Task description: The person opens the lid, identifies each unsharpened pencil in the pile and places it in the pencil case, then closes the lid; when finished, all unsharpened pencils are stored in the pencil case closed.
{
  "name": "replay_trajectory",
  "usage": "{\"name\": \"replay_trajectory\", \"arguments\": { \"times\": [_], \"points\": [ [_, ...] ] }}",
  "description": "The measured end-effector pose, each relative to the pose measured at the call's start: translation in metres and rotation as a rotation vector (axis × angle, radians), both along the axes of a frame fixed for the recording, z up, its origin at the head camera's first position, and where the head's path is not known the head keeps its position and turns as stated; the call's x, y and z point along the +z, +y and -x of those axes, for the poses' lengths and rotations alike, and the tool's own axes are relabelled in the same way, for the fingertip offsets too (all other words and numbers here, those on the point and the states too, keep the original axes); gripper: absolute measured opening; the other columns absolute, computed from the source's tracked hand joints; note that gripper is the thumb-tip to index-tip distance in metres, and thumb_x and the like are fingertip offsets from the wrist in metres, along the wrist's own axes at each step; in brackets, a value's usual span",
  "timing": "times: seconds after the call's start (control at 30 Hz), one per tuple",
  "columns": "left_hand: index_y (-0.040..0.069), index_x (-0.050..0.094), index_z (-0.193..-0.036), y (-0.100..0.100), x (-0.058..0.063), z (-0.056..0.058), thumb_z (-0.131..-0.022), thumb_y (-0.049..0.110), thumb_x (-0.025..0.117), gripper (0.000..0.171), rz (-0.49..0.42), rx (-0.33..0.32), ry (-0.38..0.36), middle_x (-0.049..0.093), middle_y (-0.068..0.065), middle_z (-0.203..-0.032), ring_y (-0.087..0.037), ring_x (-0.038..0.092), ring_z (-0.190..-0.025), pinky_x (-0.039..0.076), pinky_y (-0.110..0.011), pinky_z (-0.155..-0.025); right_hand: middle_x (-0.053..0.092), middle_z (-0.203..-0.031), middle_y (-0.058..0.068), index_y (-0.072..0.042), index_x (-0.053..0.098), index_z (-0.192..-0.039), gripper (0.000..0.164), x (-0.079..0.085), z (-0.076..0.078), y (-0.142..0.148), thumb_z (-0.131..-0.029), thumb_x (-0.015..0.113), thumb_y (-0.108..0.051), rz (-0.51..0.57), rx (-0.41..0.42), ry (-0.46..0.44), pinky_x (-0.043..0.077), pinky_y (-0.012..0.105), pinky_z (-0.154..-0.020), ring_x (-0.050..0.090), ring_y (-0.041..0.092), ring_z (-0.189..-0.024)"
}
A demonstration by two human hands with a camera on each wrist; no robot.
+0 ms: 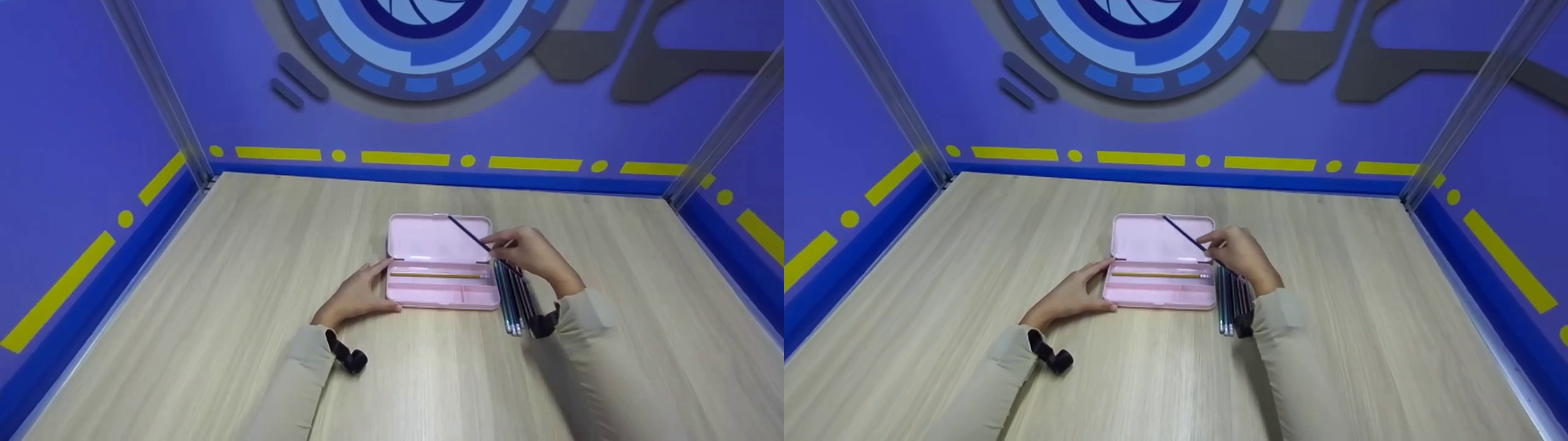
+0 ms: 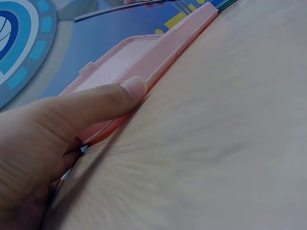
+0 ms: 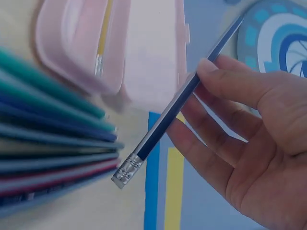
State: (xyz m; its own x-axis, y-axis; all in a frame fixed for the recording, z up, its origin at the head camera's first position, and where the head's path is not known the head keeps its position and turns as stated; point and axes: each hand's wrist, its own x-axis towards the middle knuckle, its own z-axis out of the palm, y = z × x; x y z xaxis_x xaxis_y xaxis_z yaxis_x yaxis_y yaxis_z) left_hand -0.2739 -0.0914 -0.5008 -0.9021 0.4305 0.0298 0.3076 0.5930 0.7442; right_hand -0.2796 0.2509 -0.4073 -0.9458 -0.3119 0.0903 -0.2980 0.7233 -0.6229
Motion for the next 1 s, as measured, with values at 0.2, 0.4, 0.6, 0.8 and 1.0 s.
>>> {"name": "replay_trajectory", "arguments": {
  "times": [0.2, 0.4, 0.6, 0.8, 1.0],
  "points": [
    [0.021, 0.036, -0.15, 0.0, 0.002, 0.0, -0.065, 0.045, 0.086, 0.102, 0.006, -0.004, 0.001, 0.036, -0.019, -0.152, -0.042, 0.025, -0.143, 0.025, -0.055, -0.116, 0.073, -0.094, 0.015, -0.004, 0.074, -0.108, 0.024, 0.002, 0.005, -0.023, -0.085, 0.067, 0.001, -0.031, 0.078, 0.021, 0.054, 0.026, -0.066, 0.065, 0.02, -0.078],
    [0.021, 0.035, -0.15, 0.001, 0.004, 0.0, -0.064, 0.044, 0.086, 0.103, 0.016, -0.005, -0.011, 0.035, -0.019, -0.152, -0.043, 0.024, -0.143, 0.025, -0.055, -0.116, 0.074, -0.095, 0.013, -0.005, 0.075, -0.104, 0.024, 0.001, 0.007, -0.042, -0.084, 0.067, 0.004, -0.066, 0.151, 0.055, 0.054, 0.026, -0.067, 0.064, 0.018, -0.078],
    [0.019, 0.036, -0.149, 0.002, 0.002, 0.001, -0.064, 0.043, 0.087, 0.102, 0.026, -0.006, 0.01, 0.04, -0.018, -0.15, -0.04, 0.031, -0.141, 0.03, -0.051, -0.114, 0.075, -0.098, 0.009, -0.008, 0.076, -0.103, 0.025, -0.004, 0.008, -0.06, -0.085, 0.066, 0.004, -0.156, 0.164, 0.082, 0.058, 0.039, -0.082, 0.07, 0.022, -0.094],
    [0.023, 0.036, -0.15, 0.002, 0.002, 0.001, -0.064, 0.044, 0.087, 0.102, 0.015, -0.001, -0.008, 0.036, -0.019, -0.152, -0.041, 0.026, -0.143, 0.026, -0.053, -0.116, 0.074, -0.102, 0.007, -0.011, 0.077, -0.103, 0.027, -0.009, 0.008, -0.067, -0.083, 0.067, 0.005, -0.197, 0.173, 0.108, 0.056, 0.04, -0.088, 0.069, 0.023, -0.101],
    [0.024, 0.035, -0.15, 0.0, 0.001, -0.001, -0.063, 0.044, 0.087, 0.103, 0.013, 0.007, -0.028, 0.034, -0.018, -0.153, -0.042, 0.022, -0.144, 0.022, -0.056, -0.116, 0.074, -0.103, 0.009, -0.008, 0.075, -0.106, 0.027, -0.014, 0.006, -0.07, -0.083, 0.067, 0.004, -0.213, 0.121, 0.073, 0.057, 0.039, -0.085, 0.069, 0.023, -0.099]
  ]
}}
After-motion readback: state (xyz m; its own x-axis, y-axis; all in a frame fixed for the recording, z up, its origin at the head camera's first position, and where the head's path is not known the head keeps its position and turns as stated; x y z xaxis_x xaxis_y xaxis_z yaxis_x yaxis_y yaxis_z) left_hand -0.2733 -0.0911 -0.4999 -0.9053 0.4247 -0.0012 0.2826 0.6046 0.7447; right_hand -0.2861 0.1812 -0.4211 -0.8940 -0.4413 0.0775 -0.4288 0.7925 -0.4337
